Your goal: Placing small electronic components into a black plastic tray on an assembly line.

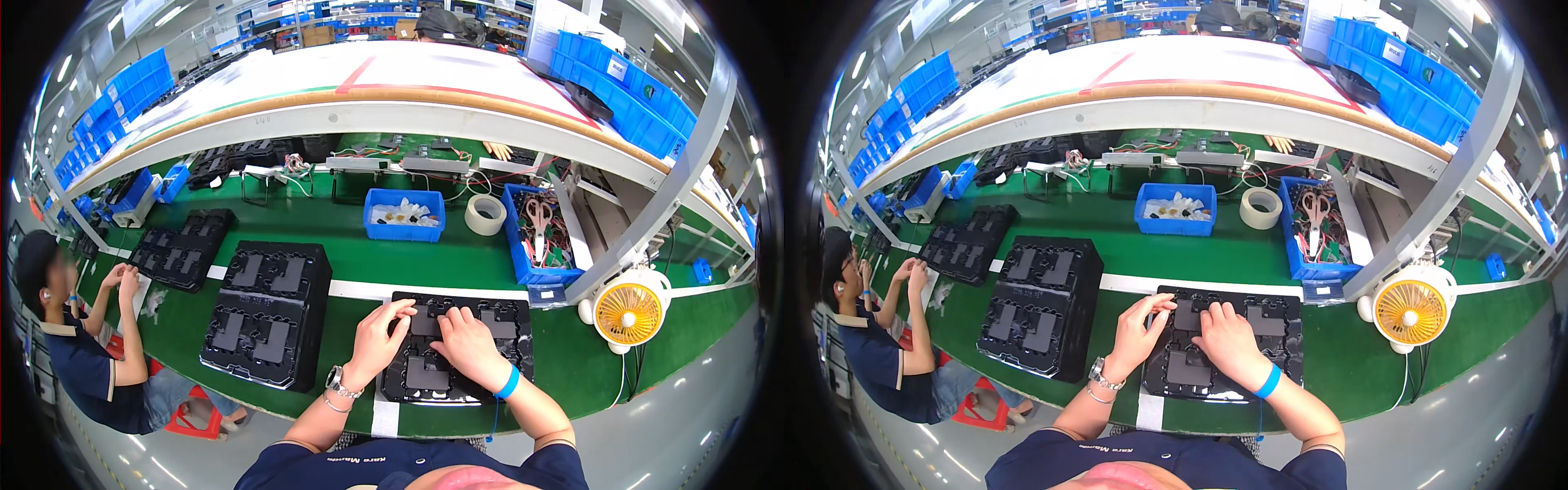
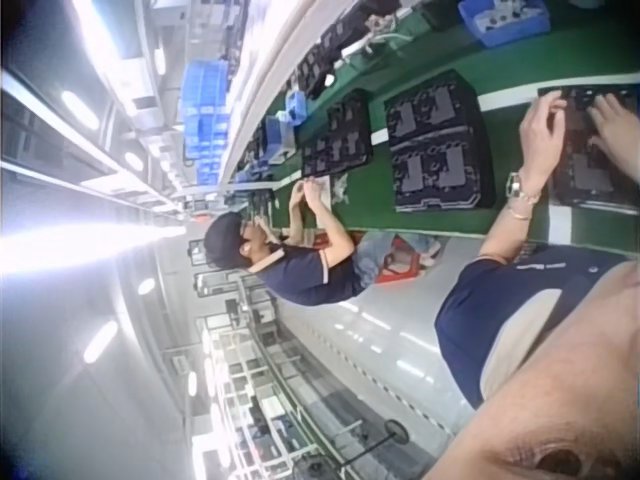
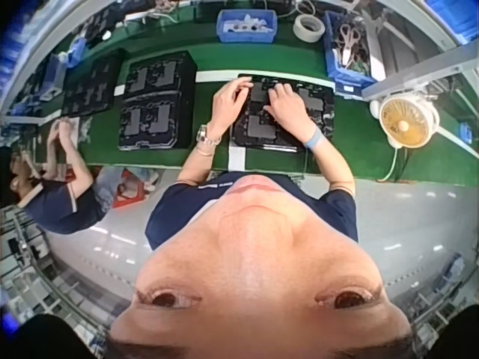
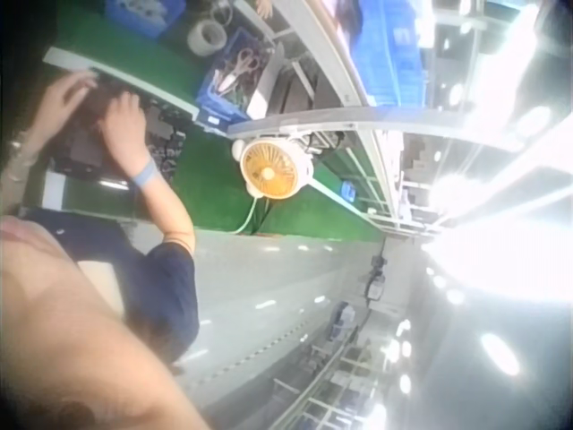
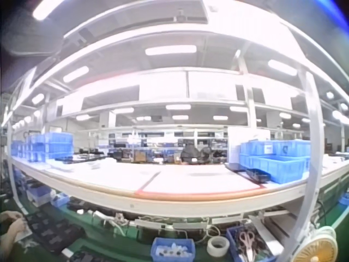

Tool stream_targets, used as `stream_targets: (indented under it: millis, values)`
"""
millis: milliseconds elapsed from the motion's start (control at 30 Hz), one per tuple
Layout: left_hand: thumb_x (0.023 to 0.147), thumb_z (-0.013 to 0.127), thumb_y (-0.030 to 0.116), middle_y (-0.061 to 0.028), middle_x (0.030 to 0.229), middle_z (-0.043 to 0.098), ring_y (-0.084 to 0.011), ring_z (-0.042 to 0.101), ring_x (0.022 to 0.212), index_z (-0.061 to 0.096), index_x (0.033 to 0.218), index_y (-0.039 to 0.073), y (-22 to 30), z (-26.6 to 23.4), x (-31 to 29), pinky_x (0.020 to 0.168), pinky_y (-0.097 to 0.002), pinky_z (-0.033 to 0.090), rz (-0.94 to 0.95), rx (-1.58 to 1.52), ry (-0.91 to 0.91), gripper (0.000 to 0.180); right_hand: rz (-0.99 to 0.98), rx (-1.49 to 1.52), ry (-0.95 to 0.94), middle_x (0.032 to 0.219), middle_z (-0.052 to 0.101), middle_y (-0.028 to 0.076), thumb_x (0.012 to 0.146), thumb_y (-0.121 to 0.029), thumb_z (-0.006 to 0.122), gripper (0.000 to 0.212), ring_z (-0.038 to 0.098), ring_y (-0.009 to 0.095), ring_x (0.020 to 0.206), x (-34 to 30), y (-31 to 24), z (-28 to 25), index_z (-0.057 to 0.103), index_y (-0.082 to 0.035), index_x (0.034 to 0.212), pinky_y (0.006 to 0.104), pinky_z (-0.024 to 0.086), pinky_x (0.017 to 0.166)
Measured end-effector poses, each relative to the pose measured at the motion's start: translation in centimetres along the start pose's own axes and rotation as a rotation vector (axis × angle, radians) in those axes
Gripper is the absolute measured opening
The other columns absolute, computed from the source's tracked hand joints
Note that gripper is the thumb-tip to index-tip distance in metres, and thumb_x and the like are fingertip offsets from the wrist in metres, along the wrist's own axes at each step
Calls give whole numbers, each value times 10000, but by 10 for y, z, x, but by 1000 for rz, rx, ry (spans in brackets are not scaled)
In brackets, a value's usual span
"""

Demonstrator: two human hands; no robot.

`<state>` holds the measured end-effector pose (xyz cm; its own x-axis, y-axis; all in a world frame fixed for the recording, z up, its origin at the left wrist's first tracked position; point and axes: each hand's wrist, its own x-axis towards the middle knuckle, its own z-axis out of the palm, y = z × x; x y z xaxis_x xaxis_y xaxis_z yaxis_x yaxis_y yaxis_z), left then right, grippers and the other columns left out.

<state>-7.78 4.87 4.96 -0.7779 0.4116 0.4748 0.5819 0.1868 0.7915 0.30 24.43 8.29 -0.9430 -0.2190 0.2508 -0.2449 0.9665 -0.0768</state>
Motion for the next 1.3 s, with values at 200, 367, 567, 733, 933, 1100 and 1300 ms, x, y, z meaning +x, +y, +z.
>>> stream_targets:
  millis: [200, 367, 567, 733, 933, 1100, 1300]
  values:
    - [966, 649, 53, -91, 1085, 760, -224, 740, 946, 603, 1363, 59, 0, 1, -2, 878, -352, 588, -62, -39, 2, 400, -58, -72, -71, 1037, 602, 139, 795, -313, 829, 421, 612, 291, 1037, 15, 10, 4, 662, 39, 956, 367, 590, 788]
    - [956, 676, 76, -98, 1213, 721, -234, 718, 1009, 538, 1445, 67, -9, 0, -1, 906, -367, 572, -38, 25, 0, 509, -88, 74, -160, 953, 676, 177, 839, -316, 811, 371, 692, 333, 969, 29, 31, 7, 672, 16, 930, 403, 595, 774]
    - [954, 721, 105, -138, 1323, 648, -210, 705, 1005, 425, 1529, 62, -17, -11, 3, 878, -343, 578, -169, -252, -51, 648, -82, 194, -138, 793, 709, 168, 876, -260, 770, 240, 720, 354, 786, 45, 22, -15, 691, -40, 933, 461, 562, 686]
    - [1039, 661, 179, -118, 1051, 709, -140, 713, 877, 582, 1254, -27, -26, -11, -5, 783, -290, 600, -431, -690, -252, 308, -128, 468, -12, 824, 691, 166, 918, -267, 724, 233, 699, 364, 829, 48, 7, -22, 679, -45, 975, 492, 543, 695]
    - [1047, 635, 172, -117, 986, 720, -189, 739, 820, 581, 1173, -35, -22, -12, -4, 751, -329, 638, -449, -694, -303, 248, -86, 692, -33, 833, 680, 164, 958, -293, 695, 255, 687, 378, 818, 40, 10, -6, 661, -46, 1012, 484, 529, 695]
    - [1044, 617, 138, -115, 993, 704, -195, 738, 785, 550, 1194, -24, -20, -4, -9, 739, -326, 638, -425, -684, -278, 230, -60, 770, -72, 847, 680, 167, 975, -288, 686, 254, 686, 389, 835, 33, 9, 1, 655, -42, 1030, 483, 528, 723]
    - [1029, 635, 123, -97, 981, 676, -167, 728, 758, 537, 1129, -4, -11, -5, -7, 701, -303, 630, -400, -634, -232, 189, 18, 858, 34, 923, 684, 147, 973, -233, 685, 217, 684, 370, 876, 31, 1, 2, 637, -28, 1026, 467, 536, 754]
